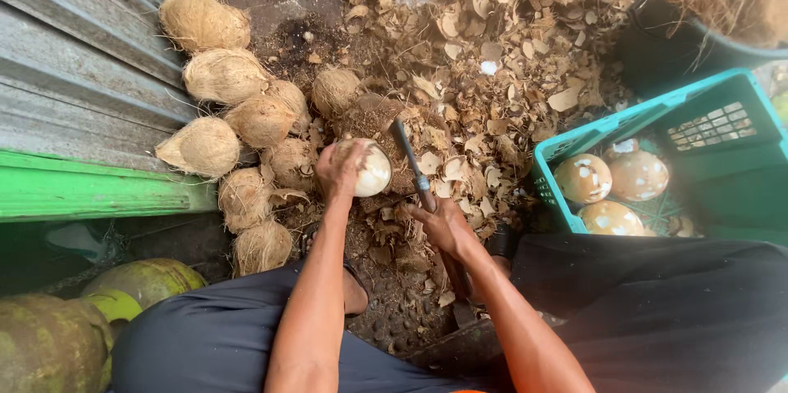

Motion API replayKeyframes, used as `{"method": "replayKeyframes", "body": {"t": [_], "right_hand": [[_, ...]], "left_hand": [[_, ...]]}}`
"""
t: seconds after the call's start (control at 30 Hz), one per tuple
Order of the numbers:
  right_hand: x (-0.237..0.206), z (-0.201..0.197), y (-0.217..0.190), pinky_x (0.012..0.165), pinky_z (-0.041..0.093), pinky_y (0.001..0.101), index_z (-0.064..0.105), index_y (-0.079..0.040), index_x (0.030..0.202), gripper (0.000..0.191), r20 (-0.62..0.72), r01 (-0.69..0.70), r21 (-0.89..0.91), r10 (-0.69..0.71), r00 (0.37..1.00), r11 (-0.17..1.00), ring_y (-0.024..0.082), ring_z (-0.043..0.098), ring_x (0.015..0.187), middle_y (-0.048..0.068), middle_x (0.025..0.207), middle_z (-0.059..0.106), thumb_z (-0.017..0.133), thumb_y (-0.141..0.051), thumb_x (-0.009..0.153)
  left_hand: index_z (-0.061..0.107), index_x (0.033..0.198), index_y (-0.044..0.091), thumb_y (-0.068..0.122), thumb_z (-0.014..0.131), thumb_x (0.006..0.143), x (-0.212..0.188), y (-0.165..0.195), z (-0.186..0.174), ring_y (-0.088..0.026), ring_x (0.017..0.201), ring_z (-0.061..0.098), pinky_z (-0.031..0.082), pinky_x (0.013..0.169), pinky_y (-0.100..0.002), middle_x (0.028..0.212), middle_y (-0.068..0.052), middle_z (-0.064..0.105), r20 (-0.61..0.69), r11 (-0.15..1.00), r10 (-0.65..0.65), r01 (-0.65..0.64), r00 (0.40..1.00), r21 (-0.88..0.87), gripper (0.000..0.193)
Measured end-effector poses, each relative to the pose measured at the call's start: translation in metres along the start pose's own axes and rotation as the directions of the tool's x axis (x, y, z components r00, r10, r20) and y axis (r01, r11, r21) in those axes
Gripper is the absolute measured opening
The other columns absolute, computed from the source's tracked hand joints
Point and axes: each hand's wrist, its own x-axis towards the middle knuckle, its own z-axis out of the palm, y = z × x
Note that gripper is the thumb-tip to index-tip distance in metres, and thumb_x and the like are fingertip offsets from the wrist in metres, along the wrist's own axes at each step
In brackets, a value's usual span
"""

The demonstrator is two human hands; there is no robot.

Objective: The person sits on the ground and husks coconuts one at a time, holding each coconut against a wooden block and striking it with a cleaver to remove the fibrous husk. Peeled coconuts are placed into a green plastic crate beside them while husk debris accumulates on the ground.

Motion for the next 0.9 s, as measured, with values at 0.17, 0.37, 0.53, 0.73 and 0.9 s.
{"method": "replayKeyframes", "body": {"t": [0.17,0.37,0.53,0.73,0.9], "right_hand": [[-0.007,0.002,0.002,0.041,0.042,0.0327,0.047,-0.014,0.076,0.036,-0.184,0.173,-0.03,-0.175,0.967,0.984,0.012,0.039,0.044,-0.001,0.057,0.043,0.058,-0.04,0.099],[0.0,0.016,0.02,0.044,0.04,0.0357,0.037,-0.016,0.068,0.045,-0.155,0.117,-0.101,-0.132,0.979,0.988,0.014,0.036,0.047,-0.003,0.059,0.041,0.061,-0.038,0.099],[-0.01,0.011,0.014,0.045,0.037,0.0337,0.047,-0.008,0.071,0.043,-0.243,0.309,-0.193,-0.35,0.905,0.931,0.012,0.037,0.047,0.001,0.055,0.039,0.065,-0.034,0.099],[0.006,0.018,0.016,0.039,0.031,0.0313,0.063,-0.008,0.089,0.031,-0.183,-0.074,-0.137,0.048,0.982,0.988,0.011,0.035,0.044,-0.004,0.056,0.046,0.056,-0.034,0.103],[0.023,0.0,0.024,0.039,0.035,0.0295,0.053,-0.018,0.092,0.023,-0.128,-0.152,-0.205,0.128,0.984,0.967,0.011,0.037,0.042,-0.001,0.059,0.047,0.063,-0.037,0.1]], "left_hand": [[0.059,0.134,0.011,0.062,0.068,0.082,-0.017,0.001,0.011,-0.028,0.101,0.069,0.059,0.086,-0.046,0.114,-0.016,0.07,-0.212,0.938,-0.28,0.314,0.936,0.148,0.074],[0.062,0.131,0.013,0.066,0.063,0.084,-0.025,-0.01,0.02,-0.029,0.112,0.062,0.047,0.092,-0.051,0.131,-0.012,0.061,-0.299,0.944,0.038,0.065,0.954,0.325,0.07],[0.065,0.128,0.013,0.063,0.065,0.086,-0.018,-0.021,0.022,-0.028,0.112,0.062,0.047,0.092,-0.051,0.13,-0.012,0.064,-0.32,0.959,0.081,0.014,0.944,0.285,0.065],[0.071,0.112,0.013,0.063,0.063,0.086,-0.023,-0.025,0.023,-0.025,0.089,0.07,0.056,0.077,-0.047,0.104,-0.01,0.075,-0.291,0.972,0.066,0.004,0.954,0.233,0.057],[0.067,0.113,0.014,0.06,0.068,0.083,-0.02,-0.027,0.022,-0.02,0.086,0.064,0.054,0.061,-0.045,0.108,-0.009,0.067,-0.318,0.959,0.221,-0.145,0.922,0.244,0.055]]}}
